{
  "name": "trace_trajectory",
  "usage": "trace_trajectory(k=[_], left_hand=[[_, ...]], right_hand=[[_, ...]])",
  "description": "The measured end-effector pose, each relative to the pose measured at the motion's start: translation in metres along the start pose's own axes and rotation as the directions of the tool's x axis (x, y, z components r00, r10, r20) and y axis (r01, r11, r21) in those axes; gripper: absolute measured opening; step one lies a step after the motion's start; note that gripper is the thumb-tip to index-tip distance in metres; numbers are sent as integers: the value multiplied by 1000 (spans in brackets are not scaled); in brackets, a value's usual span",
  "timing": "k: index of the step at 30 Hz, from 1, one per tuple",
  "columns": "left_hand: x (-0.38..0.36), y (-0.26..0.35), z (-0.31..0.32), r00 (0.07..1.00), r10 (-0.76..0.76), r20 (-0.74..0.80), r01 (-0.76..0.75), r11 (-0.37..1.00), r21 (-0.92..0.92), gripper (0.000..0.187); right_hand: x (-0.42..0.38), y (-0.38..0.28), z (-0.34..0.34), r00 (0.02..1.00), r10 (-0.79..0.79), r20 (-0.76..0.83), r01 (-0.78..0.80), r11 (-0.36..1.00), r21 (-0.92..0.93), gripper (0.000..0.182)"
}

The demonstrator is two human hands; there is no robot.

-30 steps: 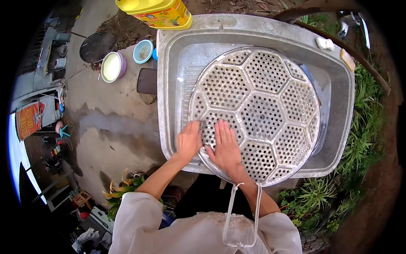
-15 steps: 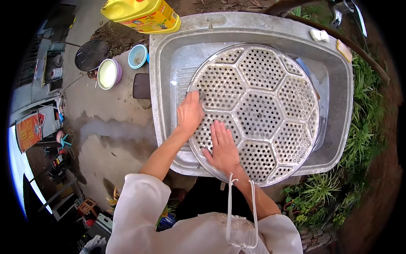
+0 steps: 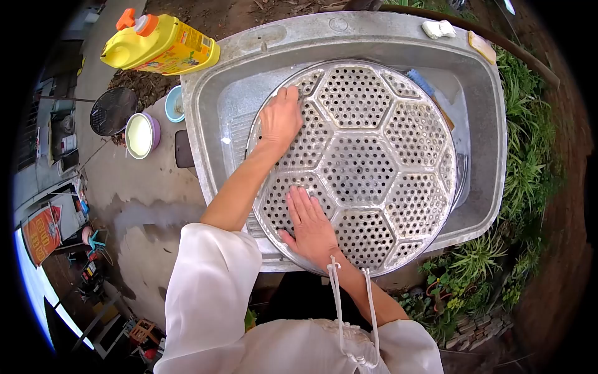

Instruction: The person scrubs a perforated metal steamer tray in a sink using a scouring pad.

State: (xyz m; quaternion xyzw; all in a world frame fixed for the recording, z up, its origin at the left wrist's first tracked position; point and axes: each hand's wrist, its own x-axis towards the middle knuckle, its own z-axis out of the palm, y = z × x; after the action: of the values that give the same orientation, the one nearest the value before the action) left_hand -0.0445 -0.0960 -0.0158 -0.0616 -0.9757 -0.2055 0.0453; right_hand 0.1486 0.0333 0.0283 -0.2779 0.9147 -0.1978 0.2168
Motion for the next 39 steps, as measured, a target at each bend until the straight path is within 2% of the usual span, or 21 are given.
trace_trajectory(k=[2,3,5,7,10,11,13,15,16,17,18,19,20,21,25,27,29,31,34,37,39], left_hand=[[-29,7,-14,991,106,80,-100,992,-70,17],[-64,13,-24,959,125,253,-91,986,-143,16],[-88,10,-35,943,262,205,-229,959,-169,18],[-56,-3,-26,914,302,272,-280,953,-115,20],[38,-5,9,996,-49,-70,59,988,143,14],[34,2,11,997,-46,-61,54,989,135,14],[17,17,1,990,71,123,-77,996,42,16],[-47,39,-11,887,336,315,-310,942,-131,17],[-44,38,-13,885,340,317,-314,940,-130,17],[-40,35,-13,857,390,336,-363,921,-142,16],[-33,34,-10,826,442,350,-412,897,-159,16],[-5,31,-3,915,292,279,-291,956,-47,15],[29,28,6,972,142,187,-154,987,51,15],[44,29,10,983,150,103,-161,980,114,14],[-37,34,-24,851,329,410,-325,942,-81,13],[-66,27,-37,827,382,412,-365,923,-123,13],[-64,24,-23,801,426,421,-386,905,-181,13],[-5,46,15,935,298,194,-297,954,-32,17],[14,67,16,946,203,251,-215,976,18,18],[-57,47,-21,898,278,342,-255,961,-110,16],[-80,40,-29,826,465,319,-440,885,-152,13]], right_hand=[[-2,0,5,1000,-1,-4,1,1000,7,79],[1,1,5,1000,4,4,-5,1000,20,79],[1,0,4,993,17,119,-19,1000,10,80],[1,2,5,999,-12,-30,14,998,55,81],[7,3,6,999,9,-49,-5,997,82,81],[5,0,7,998,5,-57,-1,997,77,81],[4,0,6,998,-3,-56,6,999,42,81],[7,0,8,999,6,38,-8,999,44,80],[10,0,-5,973,6,229,-18,999,50,80],[9,-1,-3,973,12,231,-24,998,50,80],[7,0,3,996,5,86,-11,997,77,80],[6,1,8,998,2,-63,5,995,101,80],[6,1,4,999,2,-45,2,994,107,80],[8,4,7,999,19,-45,-14,994,106,80],[8,1,6,999,11,-42,-7,995,101,78],[10,2,3,982,-11,189,-11,993,116,76],[4,-1,7,988,-19,155,-6,987,162,74],[7,2,7,999,-33,-23,35,995,92,74],[3,0,14,998,-18,-57,23,996,90,73],[9,-1,12,993,-18,-113,33,990,138,71],[11,1,7,995,-90,52,84,990,112,69]])
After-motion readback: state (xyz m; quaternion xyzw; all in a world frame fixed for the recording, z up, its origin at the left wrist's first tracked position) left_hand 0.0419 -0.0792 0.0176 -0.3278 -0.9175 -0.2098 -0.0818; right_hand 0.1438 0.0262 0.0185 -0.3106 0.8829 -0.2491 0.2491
